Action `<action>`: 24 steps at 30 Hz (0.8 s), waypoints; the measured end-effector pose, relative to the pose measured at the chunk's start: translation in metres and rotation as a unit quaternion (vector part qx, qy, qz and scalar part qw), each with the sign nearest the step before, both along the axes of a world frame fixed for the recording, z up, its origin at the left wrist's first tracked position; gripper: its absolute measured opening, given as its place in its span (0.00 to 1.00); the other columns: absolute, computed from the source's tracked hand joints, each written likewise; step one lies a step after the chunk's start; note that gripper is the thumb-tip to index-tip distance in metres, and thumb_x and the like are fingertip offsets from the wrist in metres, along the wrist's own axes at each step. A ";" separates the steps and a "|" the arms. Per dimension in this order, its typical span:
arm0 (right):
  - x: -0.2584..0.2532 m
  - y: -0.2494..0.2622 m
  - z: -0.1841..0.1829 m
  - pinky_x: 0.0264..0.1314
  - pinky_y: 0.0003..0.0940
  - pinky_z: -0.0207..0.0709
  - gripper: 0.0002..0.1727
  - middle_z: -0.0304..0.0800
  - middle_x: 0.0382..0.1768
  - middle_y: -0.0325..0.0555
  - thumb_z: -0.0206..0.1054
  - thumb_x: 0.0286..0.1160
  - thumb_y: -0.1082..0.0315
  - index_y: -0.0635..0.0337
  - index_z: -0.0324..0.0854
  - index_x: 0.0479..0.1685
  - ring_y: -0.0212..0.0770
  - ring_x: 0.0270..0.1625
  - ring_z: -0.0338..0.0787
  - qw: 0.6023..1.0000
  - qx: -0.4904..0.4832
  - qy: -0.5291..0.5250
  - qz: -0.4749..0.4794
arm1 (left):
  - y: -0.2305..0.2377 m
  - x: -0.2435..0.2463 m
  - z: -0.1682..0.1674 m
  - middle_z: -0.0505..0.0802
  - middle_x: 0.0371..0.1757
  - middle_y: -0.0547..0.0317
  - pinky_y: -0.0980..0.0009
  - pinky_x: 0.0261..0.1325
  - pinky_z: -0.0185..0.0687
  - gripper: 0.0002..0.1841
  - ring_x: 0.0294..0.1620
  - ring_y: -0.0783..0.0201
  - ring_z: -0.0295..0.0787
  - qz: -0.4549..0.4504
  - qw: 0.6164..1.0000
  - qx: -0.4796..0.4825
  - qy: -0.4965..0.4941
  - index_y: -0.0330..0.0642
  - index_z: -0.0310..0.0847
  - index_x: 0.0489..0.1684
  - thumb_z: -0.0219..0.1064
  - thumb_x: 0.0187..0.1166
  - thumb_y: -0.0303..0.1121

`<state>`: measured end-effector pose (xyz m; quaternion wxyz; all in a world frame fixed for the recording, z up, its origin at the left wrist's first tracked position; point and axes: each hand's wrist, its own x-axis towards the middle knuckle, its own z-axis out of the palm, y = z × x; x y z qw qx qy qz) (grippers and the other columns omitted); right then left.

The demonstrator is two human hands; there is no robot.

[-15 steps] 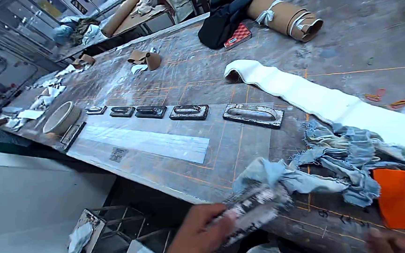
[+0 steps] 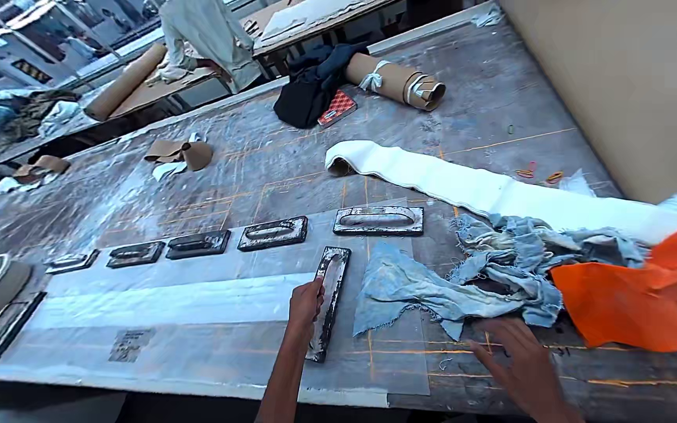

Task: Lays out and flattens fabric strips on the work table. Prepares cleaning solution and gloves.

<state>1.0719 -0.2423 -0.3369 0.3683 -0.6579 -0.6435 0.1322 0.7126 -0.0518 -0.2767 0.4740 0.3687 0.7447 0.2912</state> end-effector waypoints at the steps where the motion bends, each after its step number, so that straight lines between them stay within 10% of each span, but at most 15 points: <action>1: -0.007 0.016 -0.002 0.57 0.56 0.83 0.31 0.91 0.62 0.45 0.67 0.73 0.37 0.49 0.88 0.65 0.55 0.62 0.89 0.998 -0.019 -0.053 0.004 | -0.004 0.001 -0.006 0.66 0.08 0.67 0.80 0.08 0.50 0.24 0.04 0.74 0.54 0.015 0.999 -0.016 -0.027 0.41 0.74 0.23 0.53 0.93 0.46; 4: -0.019 0.053 -0.004 0.58 0.65 0.74 0.47 0.77 0.81 0.47 0.76 0.66 0.39 0.37 0.66 0.90 0.62 0.72 0.81 0.981 -0.103 -0.164 0.013 | -0.024 0.017 -0.009 0.64 0.08 0.68 0.80 0.07 0.51 0.24 0.04 0.74 0.53 0.019 0.996 -0.043 -0.073 0.42 0.72 0.23 0.49 0.95 0.46; 8: -0.008 0.053 -0.010 0.50 0.63 0.76 0.13 0.94 0.50 0.45 0.71 0.74 0.61 0.46 0.93 0.54 0.57 0.55 0.89 0.981 -0.055 -0.184 0.022 | -0.055 0.036 -0.010 0.67 0.09 0.66 0.79 0.10 0.54 0.26 0.06 0.73 0.56 -0.034 0.995 -0.042 -0.081 0.41 0.74 0.24 0.50 0.95 0.47; 10: 0.013 0.038 -0.002 0.49 0.64 0.76 0.12 0.95 0.44 0.46 0.67 0.74 0.62 0.49 0.95 0.47 0.58 0.51 0.90 0.984 -0.017 -0.179 -0.008 | -0.068 0.044 -0.010 0.68 0.10 0.67 0.79 0.11 0.55 0.25 0.06 0.74 0.57 -0.048 0.994 -0.035 -0.095 0.40 0.75 0.24 0.50 0.95 0.46; 15: 0.085 -0.001 0.022 0.49 0.71 0.69 0.17 0.93 0.47 0.55 0.63 0.72 0.58 0.55 0.94 0.48 0.70 0.54 0.86 0.980 -0.016 -0.174 -0.097 | -0.080 0.049 -0.007 0.67 0.09 0.67 0.79 0.10 0.55 0.24 0.06 0.74 0.57 -0.029 0.993 -0.040 -0.111 0.40 0.75 0.24 0.51 0.95 0.45; 20: 0.110 -0.033 0.026 0.52 0.58 0.79 0.26 0.92 0.56 0.45 0.67 0.71 0.40 0.48 0.92 0.57 0.56 0.59 0.87 0.991 0.002 -0.124 -0.049 | -0.067 0.039 0.010 0.67 0.08 0.70 0.81 0.07 0.51 0.22 0.05 0.77 0.54 -0.008 0.998 -0.024 -0.058 0.41 0.77 0.24 0.54 0.93 0.42; 24: 0.130 -0.065 0.034 0.61 0.55 0.79 0.24 0.91 0.54 0.52 0.64 0.77 0.46 0.57 0.91 0.52 0.56 0.58 0.88 0.987 0.040 -0.085 -0.131 | -0.047 0.040 0.016 0.64 0.06 0.70 0.83 0.05 0.46 0.23 0.02 0.78 0.50 0.006 0.996 -0.009 -0.085 0.44 0.72 0.21 0.50 0.94 0.43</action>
